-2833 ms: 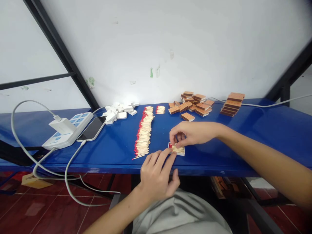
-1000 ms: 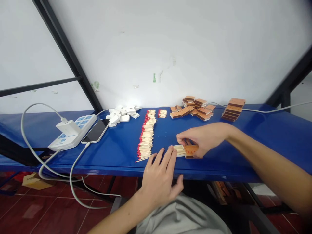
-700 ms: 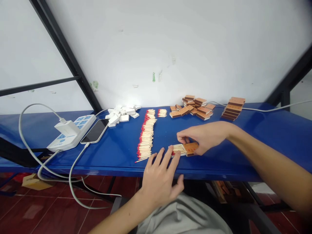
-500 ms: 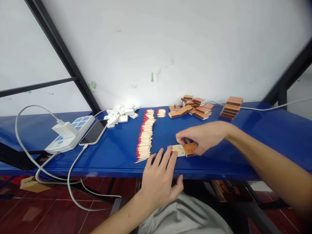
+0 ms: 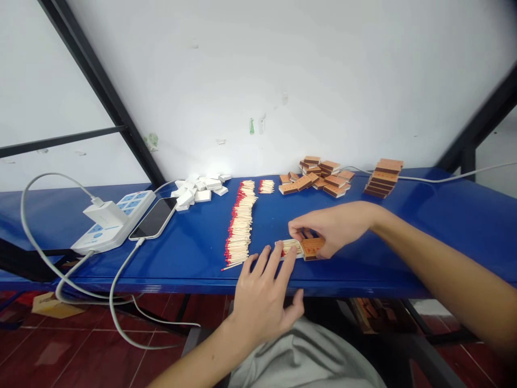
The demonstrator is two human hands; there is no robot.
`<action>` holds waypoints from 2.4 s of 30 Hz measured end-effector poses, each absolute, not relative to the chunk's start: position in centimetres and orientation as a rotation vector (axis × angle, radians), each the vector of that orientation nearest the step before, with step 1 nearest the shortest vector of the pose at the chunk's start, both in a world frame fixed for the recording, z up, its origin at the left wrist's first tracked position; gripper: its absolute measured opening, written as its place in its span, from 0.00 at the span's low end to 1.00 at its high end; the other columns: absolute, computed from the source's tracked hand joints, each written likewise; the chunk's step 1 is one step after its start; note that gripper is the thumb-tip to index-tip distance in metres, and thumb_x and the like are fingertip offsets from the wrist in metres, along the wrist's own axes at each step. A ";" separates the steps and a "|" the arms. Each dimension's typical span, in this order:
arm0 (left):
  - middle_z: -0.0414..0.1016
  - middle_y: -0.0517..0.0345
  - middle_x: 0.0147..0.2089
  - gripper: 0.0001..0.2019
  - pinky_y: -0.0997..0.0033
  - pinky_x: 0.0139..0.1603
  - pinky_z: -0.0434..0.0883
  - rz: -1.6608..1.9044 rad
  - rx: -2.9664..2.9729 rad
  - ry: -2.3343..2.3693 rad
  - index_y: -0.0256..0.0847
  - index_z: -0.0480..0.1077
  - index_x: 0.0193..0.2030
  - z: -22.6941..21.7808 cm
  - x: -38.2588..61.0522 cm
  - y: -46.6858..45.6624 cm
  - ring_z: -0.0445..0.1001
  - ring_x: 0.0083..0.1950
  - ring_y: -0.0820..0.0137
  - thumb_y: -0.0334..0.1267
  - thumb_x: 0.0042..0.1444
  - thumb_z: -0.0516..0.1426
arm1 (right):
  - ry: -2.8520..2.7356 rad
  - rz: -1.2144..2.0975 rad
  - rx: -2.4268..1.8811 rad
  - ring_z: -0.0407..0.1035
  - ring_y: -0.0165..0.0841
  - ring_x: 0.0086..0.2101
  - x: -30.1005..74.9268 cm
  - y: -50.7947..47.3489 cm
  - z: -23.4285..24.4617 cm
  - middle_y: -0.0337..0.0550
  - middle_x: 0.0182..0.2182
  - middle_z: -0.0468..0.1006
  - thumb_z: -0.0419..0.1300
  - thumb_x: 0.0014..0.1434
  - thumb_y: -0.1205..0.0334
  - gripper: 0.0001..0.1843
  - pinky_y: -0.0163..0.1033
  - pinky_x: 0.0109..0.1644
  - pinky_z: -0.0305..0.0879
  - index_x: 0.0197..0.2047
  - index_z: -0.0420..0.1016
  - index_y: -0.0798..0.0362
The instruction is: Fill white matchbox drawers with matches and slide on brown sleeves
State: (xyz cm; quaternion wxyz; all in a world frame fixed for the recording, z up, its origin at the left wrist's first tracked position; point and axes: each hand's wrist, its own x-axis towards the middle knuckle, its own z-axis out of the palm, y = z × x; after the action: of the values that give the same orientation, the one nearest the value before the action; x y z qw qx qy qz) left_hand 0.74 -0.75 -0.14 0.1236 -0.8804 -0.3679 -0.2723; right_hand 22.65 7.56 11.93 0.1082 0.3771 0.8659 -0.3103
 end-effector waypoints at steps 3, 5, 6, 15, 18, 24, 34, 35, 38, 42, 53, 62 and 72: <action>0.66 0.42 0.67 0.32 0.48 0.56 0.68 -0.803 -2.561 -1.061 0.36 0.61 0.67 -0.2 0.7 -0.7 0.69 0.63 0.48 0.47 0.58 0.55 | 2.540 -0.910 1.130 0.61 0.33 0.32 22.7 7.6 12.0 0.37 0.34 0.69 0.64 0.44 0.62 0.19 0.36 0.32 0.55 0.39 0.62 0.49; 0.66 0.42 0.67 0.31 0.48 0.56 0.68 -0.799 -2.566 -1.062 0.36 0.62 0.66 -0.2 0.7 -0.7 0.69 0.63 0.48 0.47 0.57 0.55 | 2.535 -0.908 1.136 0.62 0.33 0.31 22.7 7.5 12.0 0.37 0.33 0.70 0.64 0.45 0.61 0.19 0.36 0.31 0.55 0.39 0.62 0.49; 0.66 0.42 0.67 0.31 0.49 0.56 0.68 -0.796 -2.569 -1.066 0.36 0.63 0.66 -0.2 0.7 -0.7 0.69 0.63 0.48 0.46 0.57 0.55 | 2.536 -0.910 1.132 0.62 0.33 0.31 22.6 7.4 12.1 0.36 0.33 0.70 0.65 0.45 0.60 0.19 0.36 0.31 0.55 0.39 0.62 0.49; 0.66 0.40 0.67 0.30 0.49 0.56 0.69 -0.787 -2.559 -1.047 0.33 0.63 0.65 -0.1 0.6 -0.7 0.68 0.64 0.48 0.45 0.58 0.54 | 2.608 -0.895 1.111 0.62 0.32 0.31 22.5 7.5 11.8 0.37 0.34 0.70 0.63 0.46 0.62 0.17 0.36 0.32 0.55 0.39 0.62 0.50; 0.66 0.38 0.66 0.30 0.49 0.56 0.70 -0.774 -2.563 -1.033 0.32 0.62 0.65 -0.2 0.6 -0.6 0.68 0.64 0.48 0.45 0.59 0.54 | 2.642 -0.864 1.109 0.61 0.32 0.32 22.7 7.7 11.8 0.37 0.34 0.70 0.63 0.46 0.63 0.17 0.36 0.32 0.55 0.39 0.62 0.50; 0.66 0.36 0.65 0.30 0.49 0.58 0.71 -0.859 -2.596 -1.001 0.31 0.61 0.65 0.0 0.4 -0.6 0.68 0.64 0.48 0.45 0.58 0.55 | 2.677 -0.854 1.080 0.62 0.32 0.34 22.5 7.4 11.9 0.39 0.37 0.70 0.64 0.47 0.64 0.17 0.36 0.35 0.56 0.40 0.65 0.51; 0.66 0.36 0.64 0.28 0.49 0.62 0.71 -0.965 -2.666 -0.980 0.32 0.61 0.64 0.0 0.0 -0.6 0.66 0.66 0.49 0.42 0.58 0.55 | 2.752 -0.806 1.040 0.63 0.33 0.35 22.5 7.4 11.4 0.39 0.37 0.71 0.63 0.47 0.67 0.16 0.36 0.36 0.57 0.40 0.66 0.51; 0.67 0.36 0.64 0.28 0.49 0.62 0.71 -0.970 -2.662 -0.974 0.32 0.61 0.64 0.0 0.0 -0.6 0.66 0.66 0.49 0.42 0.59 0.55 | 2.761 -0.804 1.037 0.63 0.33 0.35 22.5 7.5 11.4 0.39 0.37 0.71 0.63 0.47 0.67 0.16 0.36 0.37 0.58 0.40 0.66 0.51; 0.67 0.35 0.63 0.27 0.48 0.61 0.72 -0.966 -2.657 -0.955 0.31 0.62 0.63 -0.1 -0.1 -0.5 0.66 0.66 0.49 0.41 0.59 0.55 | 2.779 -0.810 1.031 0.64 0.34 0.36 22.4 7.5 11.5 0.40 0.37 0.72 0.63 0.47 0.68 0.15 0.36 0.38 0.59 0.40 0.67 0.52; 0.67 0.35 0.63 0.27 0.48 0.61 0.72 -0.960 -2.646 -0.931 0.31 0.61 0.64 -0.1 -0.1 -0.5 0.66 0.66 0.49 0.41 0.59 0.55 | 2.788 -0.824 1.029 0.65 0.34 0.36 22.4 7.4 11.5 0.40 0.37 0.73 0.63 0.47 0.68 0.16 0.36 0.38 0.59 0.40 0.68 0.52; 0.61 0.29 0.67 0.31 0.50 0.60 0.73 -0.951 -2.591 -0.926 0.28 0.56 0.67 -0.6 0.3 -0.9 0.65 0.67 0.47 0.39 0.58 0.54 | 2.867 -0.828 0.992 0.62 0.30 0.32 21.4 7.1 10.5 0.37 0.35 0.71 0.65 0.46 0.65 0.17 0.34 0.34 0.56 0.40 0.67 0.51; 0.44 0.31 0.74 0.25 0.52 0.55 0.76 -1.028 -2.675 -1.083 0.36 0.56 0.63 -0.2 -0.1 -1.0 0.66 0.66 0.49 0.39 0.61 0.53 | 3.037 -0.779 0.939 0.61 0.30 0.32 20.5 7.2 9.4 0.37 0.35 0.72 0.64 0.46 0.66 0.15 0.35 0.35 0.57 0.39 0.67 0.51; 0.40 0.32 0.75 0.25 0.50 0.51 0.78 -1.069 -2.688 -1.055 0.38 0.55 0.62 -0.2 -0.1 -0.9 0.66 0.66 0.47 0.38 0.59 0.54 | 3.170 -0.788 0.898 0.63 0.31 0.33 19.7 7.1 8.6 0.39 0.35 0.73 0.65 0.49 0.65 0.14 0.36 0.38 0.59 0.38 0.67 0.52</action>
State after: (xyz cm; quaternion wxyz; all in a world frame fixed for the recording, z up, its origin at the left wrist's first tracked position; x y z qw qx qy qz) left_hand -0.05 -0.89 -0.21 0.0312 -0.8726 -0.3423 -0.3470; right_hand 19.68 7.11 8.58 -0.1227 0.2630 0.9287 -0.2310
